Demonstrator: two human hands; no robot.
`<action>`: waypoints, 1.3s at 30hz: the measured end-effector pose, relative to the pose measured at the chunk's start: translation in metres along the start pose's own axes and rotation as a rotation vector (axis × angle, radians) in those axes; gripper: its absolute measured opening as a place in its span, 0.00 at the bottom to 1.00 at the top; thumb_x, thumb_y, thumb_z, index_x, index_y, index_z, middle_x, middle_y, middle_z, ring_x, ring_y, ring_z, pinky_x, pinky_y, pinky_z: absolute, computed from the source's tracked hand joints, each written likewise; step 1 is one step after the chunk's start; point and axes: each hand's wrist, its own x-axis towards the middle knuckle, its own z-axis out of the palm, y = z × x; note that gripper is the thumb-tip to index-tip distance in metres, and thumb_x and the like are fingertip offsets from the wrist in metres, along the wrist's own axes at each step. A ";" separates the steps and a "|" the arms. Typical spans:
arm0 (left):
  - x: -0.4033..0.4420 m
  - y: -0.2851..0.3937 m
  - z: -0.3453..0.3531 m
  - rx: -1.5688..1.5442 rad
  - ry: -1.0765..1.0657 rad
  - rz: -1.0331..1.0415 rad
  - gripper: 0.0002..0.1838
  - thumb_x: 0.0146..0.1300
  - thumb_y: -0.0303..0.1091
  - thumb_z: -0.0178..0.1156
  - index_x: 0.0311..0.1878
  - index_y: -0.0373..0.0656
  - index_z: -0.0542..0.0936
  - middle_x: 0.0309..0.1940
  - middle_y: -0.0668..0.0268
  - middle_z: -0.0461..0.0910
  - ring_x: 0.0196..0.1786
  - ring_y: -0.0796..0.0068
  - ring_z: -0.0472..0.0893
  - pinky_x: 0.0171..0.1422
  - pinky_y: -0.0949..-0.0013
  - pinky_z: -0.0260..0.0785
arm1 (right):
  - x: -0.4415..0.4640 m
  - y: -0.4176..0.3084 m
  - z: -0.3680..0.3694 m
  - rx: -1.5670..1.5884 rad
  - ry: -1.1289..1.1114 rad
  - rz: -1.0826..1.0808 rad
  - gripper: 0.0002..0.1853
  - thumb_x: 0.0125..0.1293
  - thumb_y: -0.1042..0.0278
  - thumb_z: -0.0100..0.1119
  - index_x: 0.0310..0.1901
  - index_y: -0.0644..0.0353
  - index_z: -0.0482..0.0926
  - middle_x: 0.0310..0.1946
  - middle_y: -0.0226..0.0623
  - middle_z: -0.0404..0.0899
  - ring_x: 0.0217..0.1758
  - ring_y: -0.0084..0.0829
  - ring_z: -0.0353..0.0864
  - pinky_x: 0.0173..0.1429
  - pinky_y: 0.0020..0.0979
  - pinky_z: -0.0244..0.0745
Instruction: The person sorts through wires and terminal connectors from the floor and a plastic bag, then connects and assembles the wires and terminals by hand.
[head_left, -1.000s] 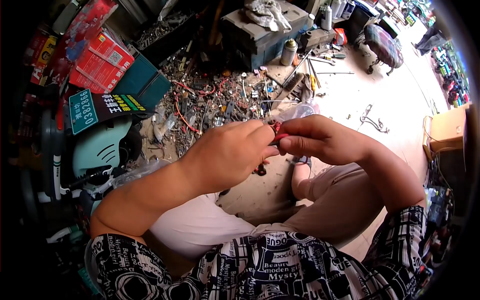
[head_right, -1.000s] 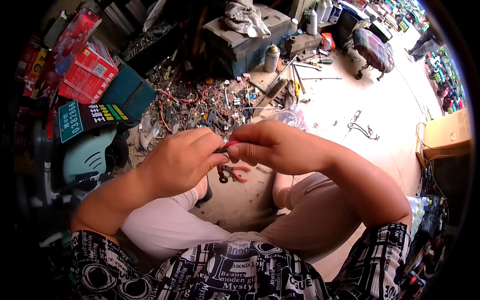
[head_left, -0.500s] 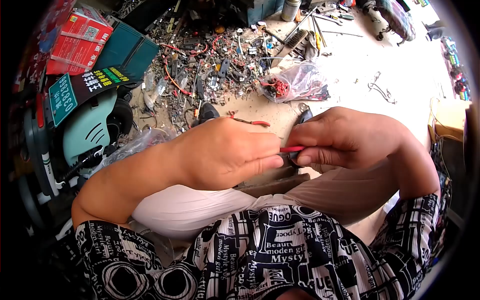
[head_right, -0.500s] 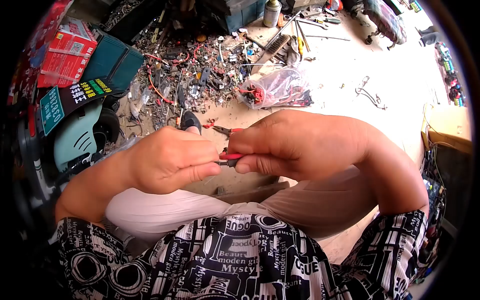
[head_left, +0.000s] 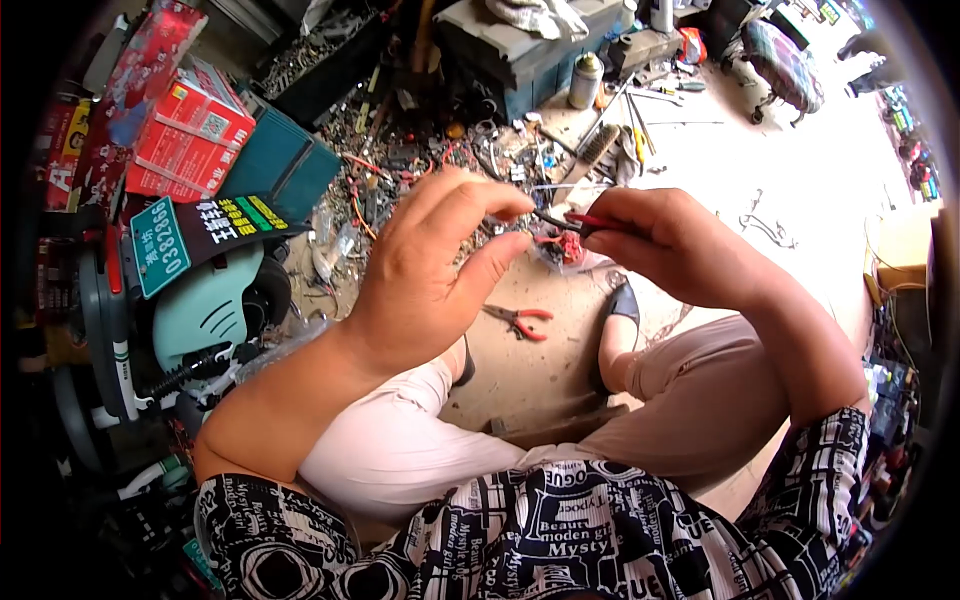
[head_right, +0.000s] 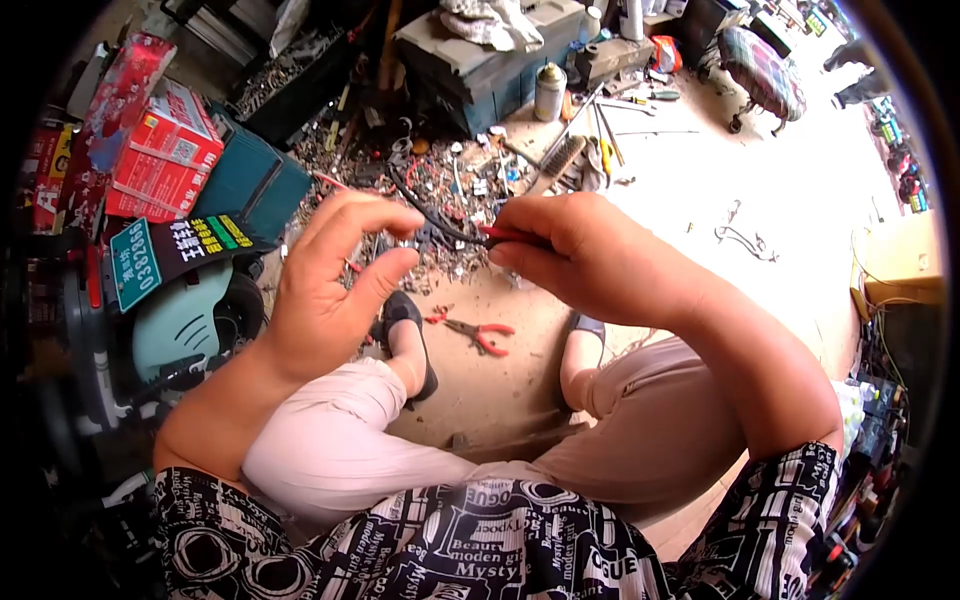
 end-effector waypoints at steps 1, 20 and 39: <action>-0.001 0.002 0.002 -0.095 -0.024 -0.111 0.08 0.59 0.26 0.62 0.42 0.39 0.78 0.35 0.61 0.76 0.39 0.63 0.77 0.43 0.67 0.69 | 0.001 -0.001 0.000 0.035 -0.005 0.027 0.08 0.66 0.69 0.57 0.41 0.66 0.76 0.25 0.39 0.76 0.28 0.28 0.72 0.36 0.29 0.69; 0.005 -0.010 0.005 -0.567 0.144 -0.521 0.09 0.70 0.35 0.53 0.42 0.40 0.76 0.33 0.69 0.81 0.36 0.85 0.77 0.42 0.79 0.69 | 0.007 -0.014 0.002 0.083 -0.052 -0.058 0.14 0.69 0.59 0.55 0.42 0.64 0.80 0.26 0.41 0.80 0.27 0.31 0.76 0.36 0.34 0.72; 0.017 -0.002 0.022 -0.588 -0.221 -0.501 0.13 0.71 0.33 0.51 0.50 0.36 0.78 0.31 0.73 0.79 0.34 0.87 0.72 0.42 0.81 0.65 | 0.013 0.008 -0.020 0.951 -0.038 0.177 0.17 0.75 0.56 0.44 0.41 0.60 0.78 0.19 0.18 0.59 0.19 0.12 0.51 0.21 0.18 0.44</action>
